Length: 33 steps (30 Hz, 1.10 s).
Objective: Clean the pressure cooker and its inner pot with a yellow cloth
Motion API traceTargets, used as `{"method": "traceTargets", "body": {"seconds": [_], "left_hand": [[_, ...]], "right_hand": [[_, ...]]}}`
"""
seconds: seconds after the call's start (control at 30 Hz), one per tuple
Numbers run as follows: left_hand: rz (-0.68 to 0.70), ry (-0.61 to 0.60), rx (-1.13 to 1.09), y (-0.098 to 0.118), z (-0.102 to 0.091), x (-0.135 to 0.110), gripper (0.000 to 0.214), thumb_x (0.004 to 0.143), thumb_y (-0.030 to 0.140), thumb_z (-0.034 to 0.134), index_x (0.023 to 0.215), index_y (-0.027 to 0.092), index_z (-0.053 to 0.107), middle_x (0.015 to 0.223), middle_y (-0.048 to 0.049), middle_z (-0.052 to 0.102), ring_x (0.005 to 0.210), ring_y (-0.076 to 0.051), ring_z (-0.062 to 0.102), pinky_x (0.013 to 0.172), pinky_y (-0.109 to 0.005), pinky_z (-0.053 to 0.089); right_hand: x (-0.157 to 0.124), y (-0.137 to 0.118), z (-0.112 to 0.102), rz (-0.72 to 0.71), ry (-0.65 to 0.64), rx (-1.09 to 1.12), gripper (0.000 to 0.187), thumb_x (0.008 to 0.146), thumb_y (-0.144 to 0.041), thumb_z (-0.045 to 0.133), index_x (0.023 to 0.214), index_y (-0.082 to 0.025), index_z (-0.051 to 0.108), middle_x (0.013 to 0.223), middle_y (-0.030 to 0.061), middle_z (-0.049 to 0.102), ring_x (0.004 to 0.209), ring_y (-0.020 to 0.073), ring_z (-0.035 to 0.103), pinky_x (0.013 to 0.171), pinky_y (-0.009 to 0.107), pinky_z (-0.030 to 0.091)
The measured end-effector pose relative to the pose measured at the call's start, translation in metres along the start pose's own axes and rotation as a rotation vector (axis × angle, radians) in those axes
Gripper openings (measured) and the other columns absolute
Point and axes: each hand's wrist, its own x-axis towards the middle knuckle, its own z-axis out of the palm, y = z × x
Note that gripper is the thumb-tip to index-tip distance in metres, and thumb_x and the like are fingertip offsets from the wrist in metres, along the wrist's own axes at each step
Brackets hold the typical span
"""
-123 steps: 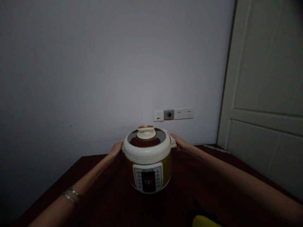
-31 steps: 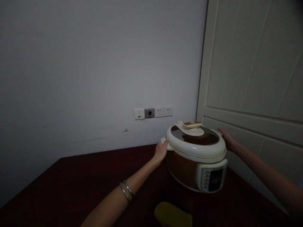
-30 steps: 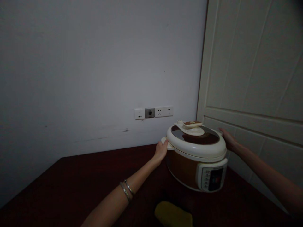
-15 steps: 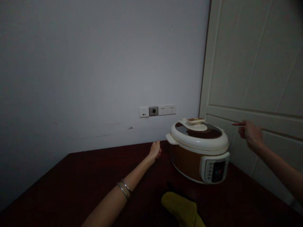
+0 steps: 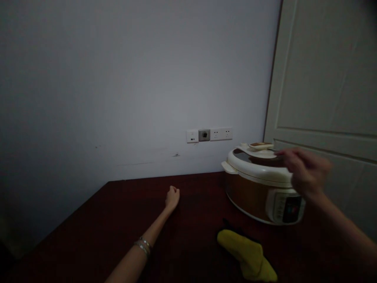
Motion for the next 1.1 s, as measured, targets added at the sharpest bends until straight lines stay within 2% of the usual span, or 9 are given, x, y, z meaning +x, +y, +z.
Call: {"method": "traceTargets", "body": {"seconds": [0.07, 0.13, 0.2, 0.33, 0.43, 0.5, 0.6, 0.87, 1.1], "left_hand": [[0.026, 0.012, 0.112, -0.017, -0.004, -0.006, 0.014, 0.087, 0.027, 0.041, 0.095, 0.019, 0.05, 0.094, -0.0093, 0.066, 0.09, -0.021, 0.062, 0.077, -0.03, 0.044], [0.08, 0.03, 0.211, -0.029, -0.004, -0.013, 0.017, 0.086, 0.024, 0.043, 0.1, 0.018, 0.05, 0.103, -0.0102, 0.064, 0.1, -0.022, 0.059, 0.085, -0.031, 0.041], [0.143, 0.05, 0.3, -0.036, -0.001, -0.02, 0.023, 0.085, 0.022, 0.043, 0.106, 0.015, 0.051, 0.115, -0.0127, 0.06, 0.112, -0.023, 0.053, 0.094, -0.032, 0.037], [0.232, 0.05, 0.432, -0.041, 0.009, -0.028, 0.04, 0.087, 0.028, 0.039, 0.12, 0.007, 0.049, 0.131, -0.0193, 0.05, 0.125, -0.028, 0.043, 0.102, -0.037, 0.03], [0.276, 0.027, 0.501, -0.043, 0.014, -0.029, 0.048, 0.088, 0.032, 0.037, 0.125, 0.003, 0.047, 0.14, -0.0235, 0.041, 0.132, -0.032, 0.034, 0.107, -0.04, 0.025], [0.297, 0.012, 0.535, -0.044, 0.015, -0.029, 0.05, 0.088, 0.034, 0.037, 0.126, 0.004, 0.049, 0.141, -0.0238, 0.04, 0.134, -0.034, 0.032, 0.107, -0.043, 0.024], [0.319, 0.01, 0.573, -0.045, 0.016, -0.029, 0.051, 0.089, 0.035, 0.034, 0.127, 0.004, 0.05, 0.141, -0.0237, 0.042, 0.133, -0.035, 0.033, 0.107, -0.045, 0.026], [0.337, 0.023, 0.621, -0.046, 0.016, -0.028, 0.051, 0.089, 0.034, 0.033, 0.126, 0.005, 0.051, 0.139, -0.0233, 0.044, 0.132, -0.035, 0.035, 0.105, -0.044, 0.028], [0.336, 0.008, 0.626, -0.044, 0.012, -0.029, 0.05, 0.089, 0.035, 0.033, 0.126, 0.006, 0.051, 0.14, -0.022, 0.044, 0.132, -0.033, 0.036, 0.105, -0.044, 0.028]], "right_hand": [[-0.032, -0.019, 0.025, -0.06, -0.323, 0.034, 0.03, 0.084, -0.039, 0.046, 0.074, -0.018, 0.065, 0.056, 0.0025, 0.06, 0.048, 0.0134, 0.051, 0.05, 0.025, 0.038], [-0.065, -0.033, 0.055, -0.076, -0.709, 0.04, 0.032, 0.086, -0.038, 0.043, 0.089, -0.019, 0.068, 0.075, 0.0054, 0.069, 0.063, 0.0166, 0.061, 0.064, 0.028, 0.046], [-0.097, -0.04, 0.085, -0.09, -0.983, -0.018, 0.035, 0.086, -0.039, 0.041, 0.102, -0.021, 0.067, 0.095, 0.007, 0.07, 0.082, 0.0206, 0.064, 0.078, 0.033, 0.047], [-0.151, -0.037, 0.133, -0.108, -1.258, 0.016, 0.049, 0.087, -0.046, 0.041, 0.122, -0.017, 0.059, 0.12, 0.0125, 0.061, 0.112, 0.0251, 0.055, 0.096, 0.036, 0.041], [-0.182, -0.027, 0.154, -0.058, -1.386, -0.02, 0.065, 0.086, -0.056, 0.04, 0.137, -0.016, 0.046, 0.143, 0.0148, 0.041, 0.131, 0.0302, 0.037, 0.105, 0.044, 0.031], [-0.199, -0.021, 0.161, -0.006, -1.453, -0.083, 0.071, 0.085, -0.062, 0.037, 0.142, -0.02, 0.039, 0.151, 0.0141, 0.028, 0.137, 0.0344, 0.025, 0.107, 0.051, 0.024], [-0.217, -0.017, 0.165, 0.0, -1.452, -0.138, 0.069, 0.087, -0.064, 0.03, 0.144, -0.024, 0.035, 0.153, 0.0122, 0.022, 0.139, 0.0359, 0.018, 0.108, 0.055, 0.016], [-0.223, -0.018, 0.164, -0.033, -1.381, -0.171, 0.065, 0.089, -0.061, 0.03, 0.143, -0.024, 0.037, 0.151, 0.0107, 0.027, 0.138, 0.0338, 0.022, 0.108, 0.051, 0.02], [-0.223, -0.016, 0.165, -0.029, -1.384, -0.162, 0.066, 0.089, -0.061, 0.03, 0.143, -0.025, 0.037, 0.151, 0.011, 0.027, 0.139, 0.0335, 0.021, 0.109, 0.05, 0.019]]}}
